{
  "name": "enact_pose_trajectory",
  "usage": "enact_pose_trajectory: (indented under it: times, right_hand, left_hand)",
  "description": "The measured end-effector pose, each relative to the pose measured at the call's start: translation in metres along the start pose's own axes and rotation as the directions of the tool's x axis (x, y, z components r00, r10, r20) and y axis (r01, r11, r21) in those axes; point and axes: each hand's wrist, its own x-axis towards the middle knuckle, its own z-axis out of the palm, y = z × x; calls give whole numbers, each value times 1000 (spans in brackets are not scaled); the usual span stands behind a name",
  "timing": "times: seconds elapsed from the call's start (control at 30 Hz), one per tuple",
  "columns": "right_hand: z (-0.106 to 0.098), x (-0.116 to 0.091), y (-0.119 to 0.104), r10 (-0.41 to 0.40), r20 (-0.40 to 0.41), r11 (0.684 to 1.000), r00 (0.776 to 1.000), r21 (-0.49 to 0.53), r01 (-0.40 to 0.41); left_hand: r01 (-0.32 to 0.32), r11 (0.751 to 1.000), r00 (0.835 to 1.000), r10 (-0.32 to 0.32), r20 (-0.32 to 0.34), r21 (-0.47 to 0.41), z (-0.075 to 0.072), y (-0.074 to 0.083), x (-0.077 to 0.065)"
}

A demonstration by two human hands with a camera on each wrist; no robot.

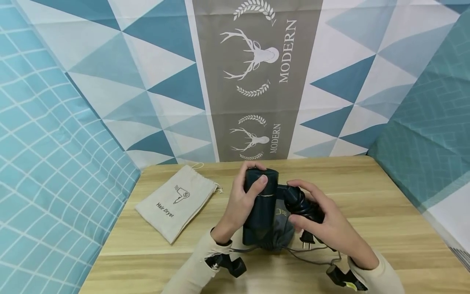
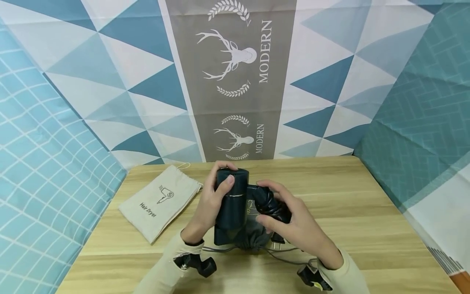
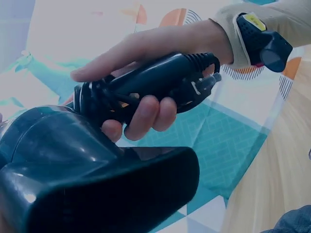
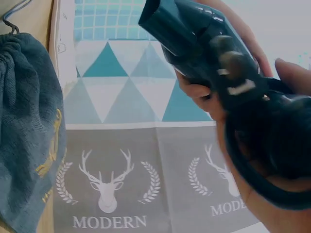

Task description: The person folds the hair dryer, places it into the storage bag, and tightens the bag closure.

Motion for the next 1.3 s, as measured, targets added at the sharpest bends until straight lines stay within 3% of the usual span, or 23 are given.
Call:
enact_pose_trajectory:
  times: [0.13, 0.33, 0.5, 0.57, 0.83, 1.07, 1.3]
  right_hand:
    - [2, -1, -2, 3, -19, 998, 1000, -56, -4]
    - [1, -3, -7, 19, -62, 999, 998, -24, -21]
    - [-3, -10, -15, 22, -47, 998, 999, -54, -25]
    - [-3, -13, -18, 16, -36, 997, 999, -78, -19]
    - [4, -14, -27, 3, -22, 988, 1000, -155, -6]
    - [4, -16, -30, -25, 51, 984, 998, -174, 34]
    - [14, -16, -27, -157, -33, 980, 987, -125, 152]
  left_hand:
    - [-10, 1000, 1000, 11, 8, -4, 0, 1, -2]
    - [14, 999, 999, -12, 41, -53, 3, 3, -6]
    - [-62, 983, 989, 84, 125, -173, 2, 6, -7]
    - [-91, 974, 984, 120, 130, -205, 3, 8, -8]
    - [-166, 980, 985, 170, 27, -112, 10, 15, -13]
    - [-173, 979, 980, 182, 81, -113, 11, 19, -15]
    - [-212, 973, 975, 218, 54, -92, 12, 25, -18]
